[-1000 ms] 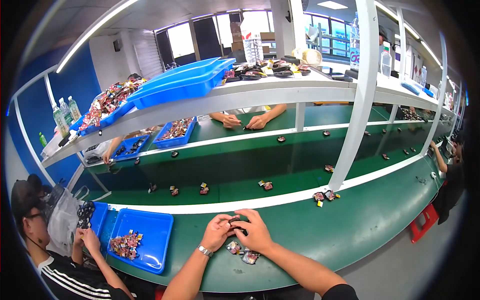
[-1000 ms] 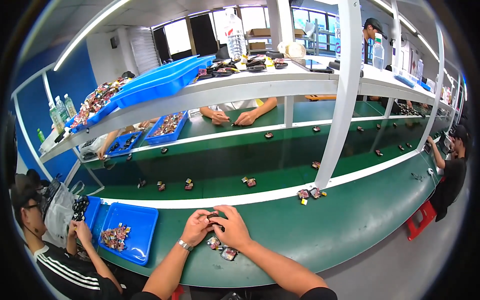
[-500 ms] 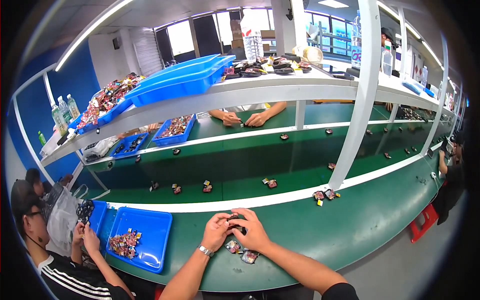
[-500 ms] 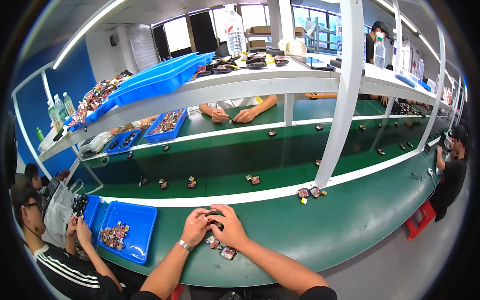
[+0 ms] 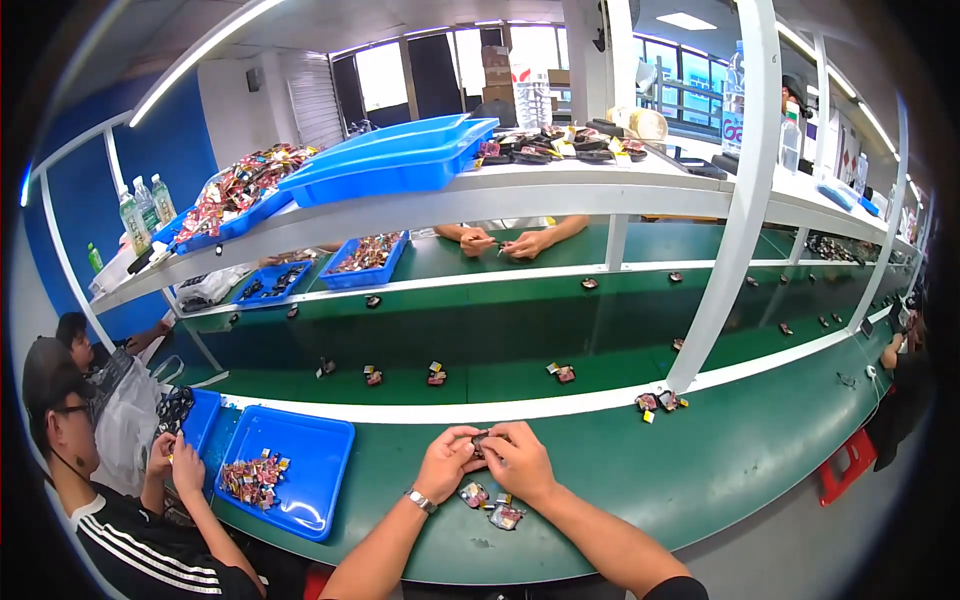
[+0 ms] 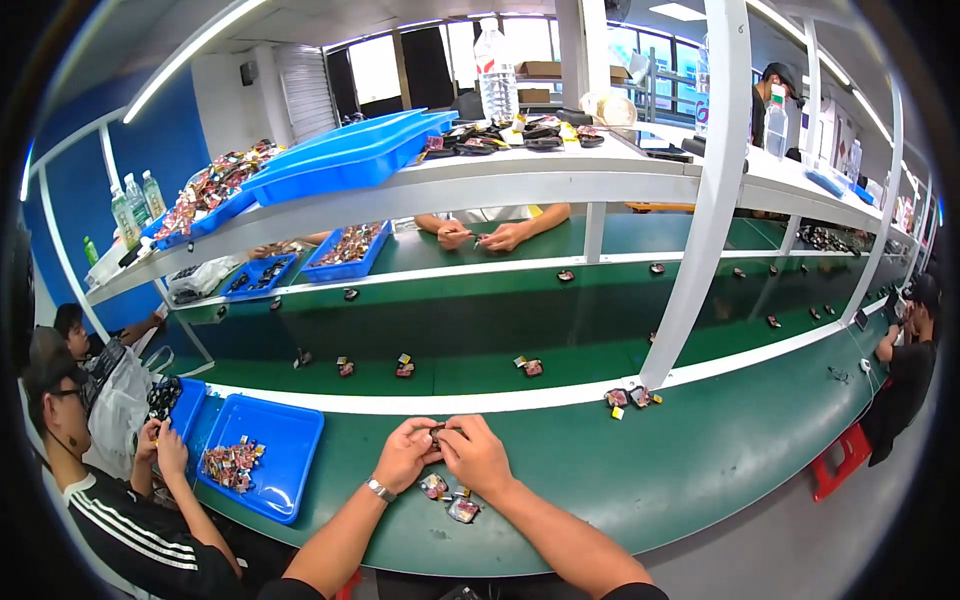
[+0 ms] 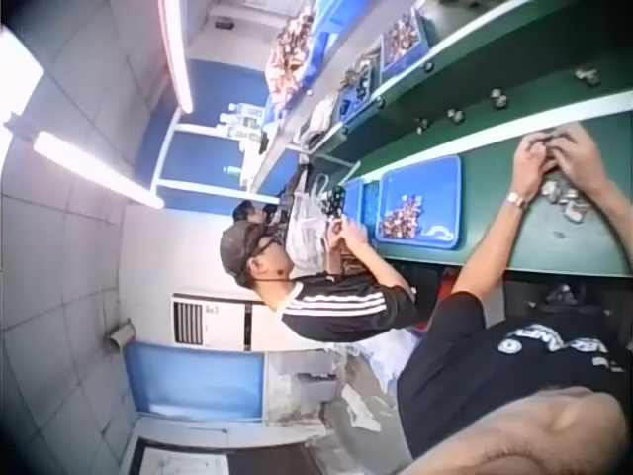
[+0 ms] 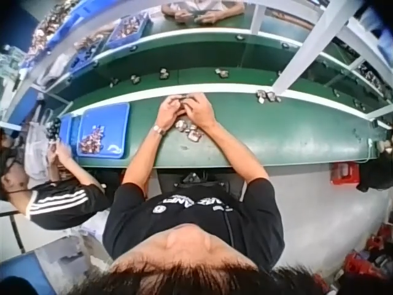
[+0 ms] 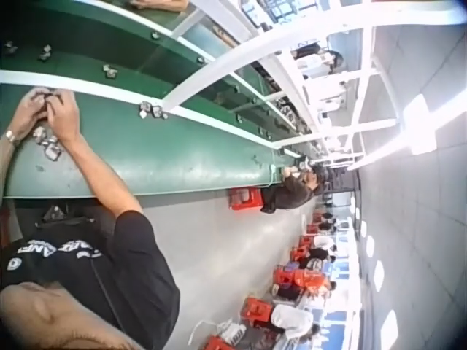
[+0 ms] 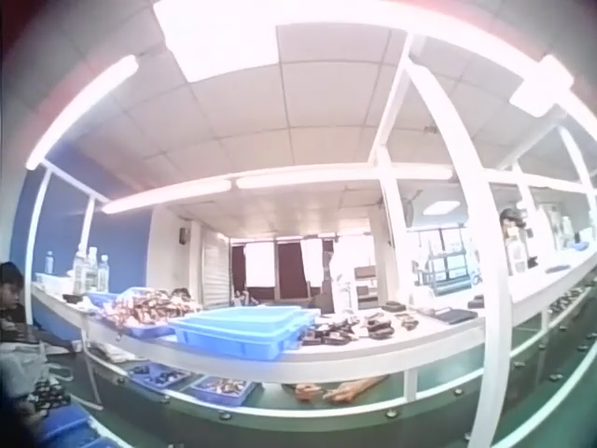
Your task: Assembling small decorative character pins on a factory production line.
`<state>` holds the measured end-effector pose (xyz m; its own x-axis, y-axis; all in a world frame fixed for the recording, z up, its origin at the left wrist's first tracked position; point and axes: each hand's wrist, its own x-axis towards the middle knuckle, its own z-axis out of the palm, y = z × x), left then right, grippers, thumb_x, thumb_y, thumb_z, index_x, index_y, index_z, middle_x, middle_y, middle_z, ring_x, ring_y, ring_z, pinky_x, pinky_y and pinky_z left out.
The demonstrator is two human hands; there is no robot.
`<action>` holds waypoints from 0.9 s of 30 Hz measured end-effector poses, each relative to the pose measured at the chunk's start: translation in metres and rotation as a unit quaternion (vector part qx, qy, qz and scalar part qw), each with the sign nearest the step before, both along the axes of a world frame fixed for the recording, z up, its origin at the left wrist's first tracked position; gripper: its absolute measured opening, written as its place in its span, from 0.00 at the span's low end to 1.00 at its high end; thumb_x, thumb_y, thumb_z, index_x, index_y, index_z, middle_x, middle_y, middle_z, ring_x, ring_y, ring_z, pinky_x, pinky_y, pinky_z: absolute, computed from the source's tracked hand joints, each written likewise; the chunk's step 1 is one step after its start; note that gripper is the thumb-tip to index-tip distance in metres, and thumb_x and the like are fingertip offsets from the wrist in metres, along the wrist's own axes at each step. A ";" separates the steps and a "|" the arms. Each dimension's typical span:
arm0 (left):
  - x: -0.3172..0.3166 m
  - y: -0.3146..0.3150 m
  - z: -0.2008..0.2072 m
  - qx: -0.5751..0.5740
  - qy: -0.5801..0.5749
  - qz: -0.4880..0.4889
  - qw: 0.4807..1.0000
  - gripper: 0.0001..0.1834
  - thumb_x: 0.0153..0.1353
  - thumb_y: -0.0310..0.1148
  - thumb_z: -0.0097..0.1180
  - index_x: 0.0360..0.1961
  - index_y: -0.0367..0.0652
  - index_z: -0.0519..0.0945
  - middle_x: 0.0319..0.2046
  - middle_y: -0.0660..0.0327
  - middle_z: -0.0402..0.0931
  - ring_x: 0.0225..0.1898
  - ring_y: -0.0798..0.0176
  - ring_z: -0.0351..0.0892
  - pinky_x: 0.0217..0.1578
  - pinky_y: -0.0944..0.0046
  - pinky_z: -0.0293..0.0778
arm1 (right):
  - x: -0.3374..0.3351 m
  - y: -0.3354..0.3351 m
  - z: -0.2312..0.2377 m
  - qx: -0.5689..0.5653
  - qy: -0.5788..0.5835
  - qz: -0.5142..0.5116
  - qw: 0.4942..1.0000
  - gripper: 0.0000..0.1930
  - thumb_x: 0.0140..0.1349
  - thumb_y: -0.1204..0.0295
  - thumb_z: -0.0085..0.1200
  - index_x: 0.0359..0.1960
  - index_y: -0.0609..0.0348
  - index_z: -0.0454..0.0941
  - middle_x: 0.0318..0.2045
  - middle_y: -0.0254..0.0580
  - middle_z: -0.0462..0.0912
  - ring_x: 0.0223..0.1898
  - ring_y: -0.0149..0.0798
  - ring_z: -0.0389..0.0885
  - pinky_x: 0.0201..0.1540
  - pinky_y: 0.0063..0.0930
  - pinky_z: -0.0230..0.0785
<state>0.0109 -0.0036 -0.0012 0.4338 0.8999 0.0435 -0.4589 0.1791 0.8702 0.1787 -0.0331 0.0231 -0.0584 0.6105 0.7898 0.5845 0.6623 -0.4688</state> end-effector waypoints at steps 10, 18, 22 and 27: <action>-0.001 0.000 -0.002 -0.005 0.011 -0.004 1.000 0.14 0.68 0.24 0.48 0.53 0.37 0.68 0.46 0.55 0.77 0.49 0.61 0.79 0.51 0.57 0.78 | -0.002 -0.001 0.000 -0.007 -0.033 -0.019 0.999 0.09 0.49 0.78 0.64 0.33 0.59 0.82 0.35 0.39 0.79 0.37 0.41 0.79 0.38 0.31 0.76; -0.002 -0.001 -0.001 0.001 0.010 -0.008 1.000 0.14 0.68 0.24 0.47 0.53 0.36 0.67 0.46 0.54 0.77 0.50 0.60 0.78 0.51 0.57 0.78 | -0.004 0.000 -0.003 -0.004 -0.030 -0.022 0.999 0.08 0.50 0.78 0.64 0.33 0.60 0.82 0.34 0.38 0.79 0.36 0.41 0.79 0.36 0.31 0.76; 0.003 -0.001 0.001 0.001 0.004 -0.016 1.000 0.13 0.68 0.24 0.46 0.53 0.36 0.67 0.46 0.54 0.77 0.49 0.59 0.78 0.52 0.54 0.78 | 0.005 0.001 -0.001 0.029 -0.067 -0.012 0.997 0.09 0.50 0.78 0.61 0.34 0.58 0.82 0.34 0.37 0.79 0.36 0.39 0.79 0.35 0.30 0.76; 0.003 -0.002 0.003 -0.007 0.008 -0.010 1.000 0.13 0.69 0.22 0.44 0.53 0.35 0.67 0.44 0.56 0.76 0.48 0.62 0.78 0.53 0.55 0.78 | 0.006 0.000 0.003 0.072 -0.143 -0.016 0.987 0.13 0.46 0.76 0.55 0.36 0.60 0.79 0.38 0.35 0.78 0.39 0.38 0.78 0.40 0.29 0.75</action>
<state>0.0136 -0.0058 0.0016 0.4521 0.8916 0.0234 -0.4410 0.2006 0.8748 0.1852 -0.0331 0.0261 -0.2740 0.4977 0.8230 0.7010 0.6892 -0.1834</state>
